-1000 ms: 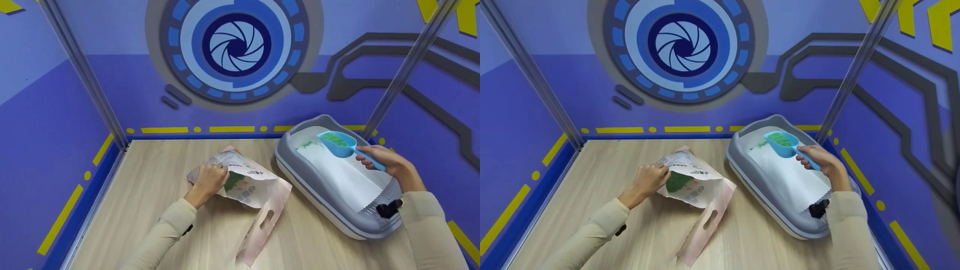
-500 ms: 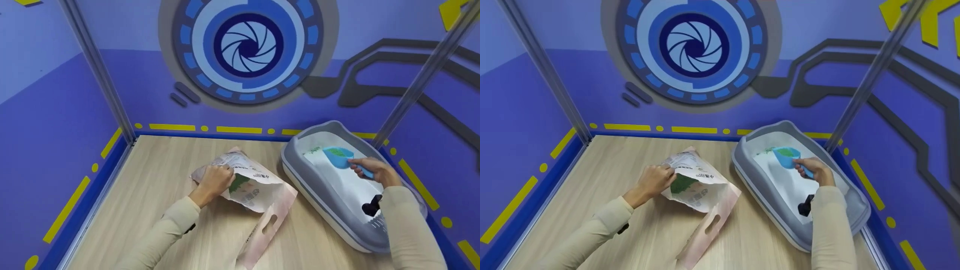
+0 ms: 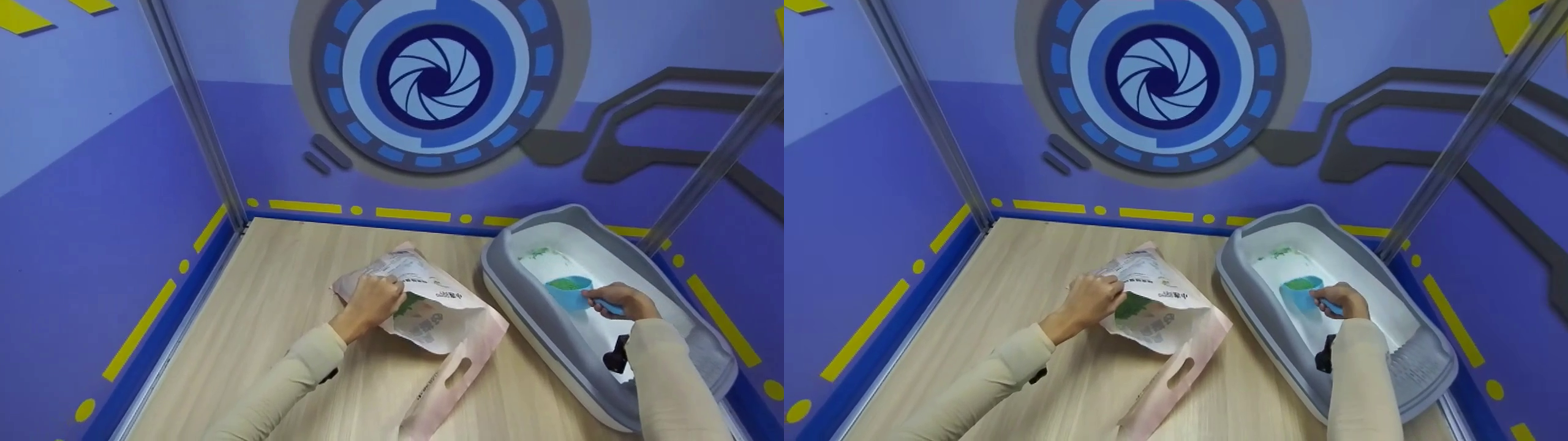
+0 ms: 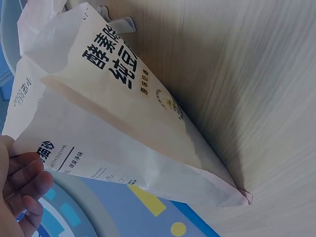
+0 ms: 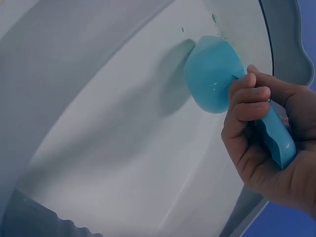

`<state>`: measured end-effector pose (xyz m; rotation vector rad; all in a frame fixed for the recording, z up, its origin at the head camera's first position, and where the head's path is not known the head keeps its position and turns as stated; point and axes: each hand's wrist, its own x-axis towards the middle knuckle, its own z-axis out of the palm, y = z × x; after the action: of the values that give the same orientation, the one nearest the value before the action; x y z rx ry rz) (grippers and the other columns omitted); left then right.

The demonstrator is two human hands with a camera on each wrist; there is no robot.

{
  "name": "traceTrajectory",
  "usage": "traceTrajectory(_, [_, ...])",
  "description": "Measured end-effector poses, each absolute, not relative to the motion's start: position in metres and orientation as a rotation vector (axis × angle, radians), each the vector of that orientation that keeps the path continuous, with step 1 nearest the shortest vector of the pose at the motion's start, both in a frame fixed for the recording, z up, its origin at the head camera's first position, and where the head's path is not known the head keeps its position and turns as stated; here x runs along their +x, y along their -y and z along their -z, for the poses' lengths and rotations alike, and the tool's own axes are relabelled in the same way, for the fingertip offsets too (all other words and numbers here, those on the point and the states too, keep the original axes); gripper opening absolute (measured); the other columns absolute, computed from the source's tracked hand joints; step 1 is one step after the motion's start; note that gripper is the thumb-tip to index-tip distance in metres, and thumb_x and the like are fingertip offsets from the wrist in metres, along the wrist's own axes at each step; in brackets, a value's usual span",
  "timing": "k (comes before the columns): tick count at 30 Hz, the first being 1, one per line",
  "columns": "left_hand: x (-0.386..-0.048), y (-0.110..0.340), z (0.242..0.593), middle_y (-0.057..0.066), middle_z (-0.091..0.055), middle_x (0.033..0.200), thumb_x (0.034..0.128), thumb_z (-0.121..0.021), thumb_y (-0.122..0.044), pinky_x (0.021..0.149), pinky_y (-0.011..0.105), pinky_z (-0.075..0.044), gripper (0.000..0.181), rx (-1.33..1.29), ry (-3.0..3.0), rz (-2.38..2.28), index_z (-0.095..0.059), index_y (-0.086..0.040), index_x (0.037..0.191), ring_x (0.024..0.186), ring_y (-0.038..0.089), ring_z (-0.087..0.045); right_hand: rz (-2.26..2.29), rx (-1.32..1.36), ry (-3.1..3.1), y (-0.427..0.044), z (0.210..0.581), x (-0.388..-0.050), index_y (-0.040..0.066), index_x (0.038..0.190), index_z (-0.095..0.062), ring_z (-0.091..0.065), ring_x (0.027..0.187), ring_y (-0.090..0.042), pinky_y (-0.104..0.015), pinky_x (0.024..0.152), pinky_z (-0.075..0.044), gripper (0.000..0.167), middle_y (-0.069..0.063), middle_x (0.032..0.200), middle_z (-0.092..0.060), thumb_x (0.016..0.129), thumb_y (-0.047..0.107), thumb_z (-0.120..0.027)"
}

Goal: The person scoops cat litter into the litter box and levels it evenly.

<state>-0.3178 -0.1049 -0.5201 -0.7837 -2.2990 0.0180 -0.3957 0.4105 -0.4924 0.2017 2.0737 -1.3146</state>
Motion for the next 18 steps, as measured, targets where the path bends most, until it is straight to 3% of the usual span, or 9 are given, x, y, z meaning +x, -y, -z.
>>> traceTrajectory(14, [-0.316,0.100,0.523,0.000,-0.066,0.065,0.0895,-0.071,-0.026,0.045,0.033,-0.045,0.025,-0.780,2.330,0.025,-0.066,-0.013,0.069,0.050,0.019,-0.058,0.980,0.178,-2.347,-0.413,0.471,-0.391,0.013,0.073,-0.068,-0.050,0.056,-0.001,-0.018,0.056,-0.046,0.034,0.009,0.063,-0.060,0.104,0.019,-0.055])
traceTrajectory(16, [-0.315,0.099,0.522,0.000,-0.066,0.064,0.0898,-0.071,-0.026,0.045,0.034,-0.044,0.025,-0.788,2.330,0.029,-0.065,-0.013,0.069,0.050,0.019,-0.059,0.949,0.176,-2.387,-0.416,0.467,-0.386,0.010,0.076,-0.068,-0.049,0.057,-0.002,-0.019,0.056,-0.045,0.029,0.009,0.064,-0.062,0.102,0.019,-0.058])
traceTrajectory(18, [-0.315,0.098,0.522,0.000,-0.065,0.064,0.0898,-0.071,-0.026,0.045,0.034,-0.044,0.026,-0.786,2.328,0.026,-0.065,-0.013,0.068,0.050,0.019,-0.058,0.924,0.181,-2.426,-0.421,0.464,-0.381,-0.004,0.091,-0.068,-0.050,0.058,-0.003,-0.020,0.056,-0.045,0.026,0.009,0.065,-0.065,0.100,0.019,-0.061])
